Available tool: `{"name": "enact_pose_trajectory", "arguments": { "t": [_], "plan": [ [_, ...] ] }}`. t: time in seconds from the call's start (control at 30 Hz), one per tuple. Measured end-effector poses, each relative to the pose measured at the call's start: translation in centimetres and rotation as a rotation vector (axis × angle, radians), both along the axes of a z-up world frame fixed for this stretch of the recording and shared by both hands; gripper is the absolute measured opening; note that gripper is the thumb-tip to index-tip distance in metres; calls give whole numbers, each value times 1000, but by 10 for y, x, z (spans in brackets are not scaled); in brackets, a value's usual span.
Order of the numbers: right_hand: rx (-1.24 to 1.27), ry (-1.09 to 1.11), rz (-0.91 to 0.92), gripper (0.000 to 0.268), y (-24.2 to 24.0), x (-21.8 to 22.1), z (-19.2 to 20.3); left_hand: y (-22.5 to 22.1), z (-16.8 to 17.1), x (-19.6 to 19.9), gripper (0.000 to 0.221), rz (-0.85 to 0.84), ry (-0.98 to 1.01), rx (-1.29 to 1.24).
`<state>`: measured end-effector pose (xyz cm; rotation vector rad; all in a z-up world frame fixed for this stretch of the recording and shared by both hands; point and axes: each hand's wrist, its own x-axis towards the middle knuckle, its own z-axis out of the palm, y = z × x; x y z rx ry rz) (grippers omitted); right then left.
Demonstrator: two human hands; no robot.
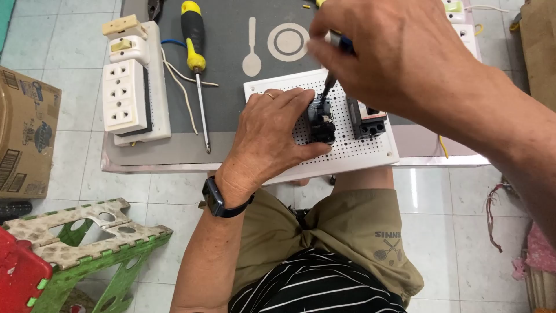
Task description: The person is assembling an electrical panel by mounting circuit breakers onto a board and securing them with a screwdriver.
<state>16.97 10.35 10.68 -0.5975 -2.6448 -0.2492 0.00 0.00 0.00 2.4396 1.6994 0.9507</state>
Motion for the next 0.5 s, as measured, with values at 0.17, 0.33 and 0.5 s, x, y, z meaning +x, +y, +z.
{"name": "enact_pose_trajectory", "arguments": {
  "t": [0.17,0.33,0.5],
  "plan": [
    [-163,-4,29,33,-4,-3,7,1,-1,1,75,7,0,-2],
    [-111,7,31,21,0,1,3,1,0,1,75,16,-7,-22],
    [-180,-23,22,35,-3,0,8,1,-2,1,76,15,-3,2]
  ]
}}
